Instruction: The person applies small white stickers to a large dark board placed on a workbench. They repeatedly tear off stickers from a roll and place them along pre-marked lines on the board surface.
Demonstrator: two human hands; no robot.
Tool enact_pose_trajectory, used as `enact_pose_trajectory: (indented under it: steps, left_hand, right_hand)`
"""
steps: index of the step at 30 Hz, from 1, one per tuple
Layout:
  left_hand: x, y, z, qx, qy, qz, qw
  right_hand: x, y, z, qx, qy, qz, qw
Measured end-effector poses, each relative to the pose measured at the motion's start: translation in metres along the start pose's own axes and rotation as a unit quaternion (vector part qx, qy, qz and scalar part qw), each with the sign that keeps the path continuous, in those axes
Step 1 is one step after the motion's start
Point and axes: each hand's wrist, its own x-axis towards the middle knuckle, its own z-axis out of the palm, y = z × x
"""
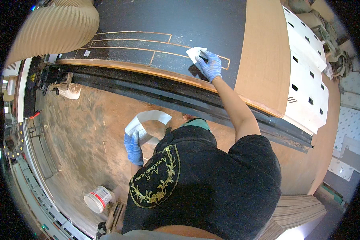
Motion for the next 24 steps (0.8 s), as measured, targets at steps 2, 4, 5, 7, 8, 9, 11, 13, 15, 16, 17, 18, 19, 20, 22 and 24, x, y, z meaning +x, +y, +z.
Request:
enact_pose_trajectory:
  steps: [2, 4, 5, 7, 8, 9, 11, 13, 15, 16, 17, 18, 19, 20, 22, 24]
  left_hand:
    - [-0.001, -0.002, 0.000, 0.000, 0.002, -0.006, 1.000]
    - [-0.001, -0.007, -0.001, 0.012, 0.002, 0.002, 1.000]
    - [0.000, -0.011, -0.002, 0.023, 0.000, 0.013, 1.000]
    - [0.000, -0.012, -0.003, 0.022, -0.002, 0.020, 1.000]
    - [0.000, -0.010, -0.002, 0.009, -0.004, 0.016, 1.000]
    - [-0.001, -0.009, -0.002, -0.003, -0.005, 0.012, 1.000]
    - [-0.001, -0.011, -0.003, 0.002, -0.001, 0.015, 1.000]
    - [0.000, -0.015, -0.004, 0.006, 0.002, 0.015, 1.000]
    - [0.000, -0.018, -0.006, 0.008, 0.006, 0.011, 1.000]
    - [0.000, -0.017, -0.007, 0.010, 0.003, 0.012, 1.000]
    - [0.000, -0.016, -0.007, 0.013, 0.001, 0.012, 1.000]
    - [0.000, -0.015, -0.007, 0.015, -0.002, 0.012, 1.000]
    - [0.000, -0.016, -0.008, 0.016, 0.002, 0.015, 1.000]
    - [-0.001, -0.017, -0.010, 0.017, 0.006, 0.018, 1.000]
    - [-0.001, -0.016, -0.010, 0.005, 0.014, 0.017, 1.000]
    - [-0.003, -0.013, -0.010, -0.021, 0.028, 0.006, 0.999]
  right_hand:
    - [-0.005, -0.005, 0.001, -0.014, -0.014, 0.021, 1.000]
    - [-0.008, -0.005, 0.003, -0.088, -0.039, 0.006, 0.995]
    - [-0.009, -0.006, 0.004, -0.126, -0.050, -0.001, 0.991]
    - [-0.013, -0.006, 0.008, -0.172, -0.082, 0.025, 0.981]
    - [-0.016, -0.006, 0.012, -0.198, -0.067, 0.011, 0.978]
    - [-0.017, -0.005, 0.014, -0.223, -0.053, -0.002, 0.973]
    - [-0.018, -0.012, 0.014, -0.244, -0.090, 0.021, 0.965]
    - [-0.016, -0.021, 0.011, -0.269, -0.115, 0.036, 0.956]
    - [-0.016, -0.029, 0.009, -0.278, -0.153, 0.055, 0.947]
    - [-0.016, -0.030, 0.009, -0.287, -0.168, 0.065, 0.941]
    - [-0.015, -0.032, 0.009, -0.296, -0.182, 0.075, 0.935]
    - [-0.015, -0.034, 0.006, -0.296, -0.190, 0.099, 0.931]
    - [-0.014, -0.040, 0.000, -0.295, -0.197, 0.122, 0.927]
    - [-0.013, -0.042, -0.004, -0.294, -0.205, 0.144, 0.922]
    - [-0.017, -0.022, 0.009, -0.290, -0.160, 0.136, 0.934]
    - [-0.013, -0.019, 0.019, -0.286, -0.214, 0.110, 0.928]
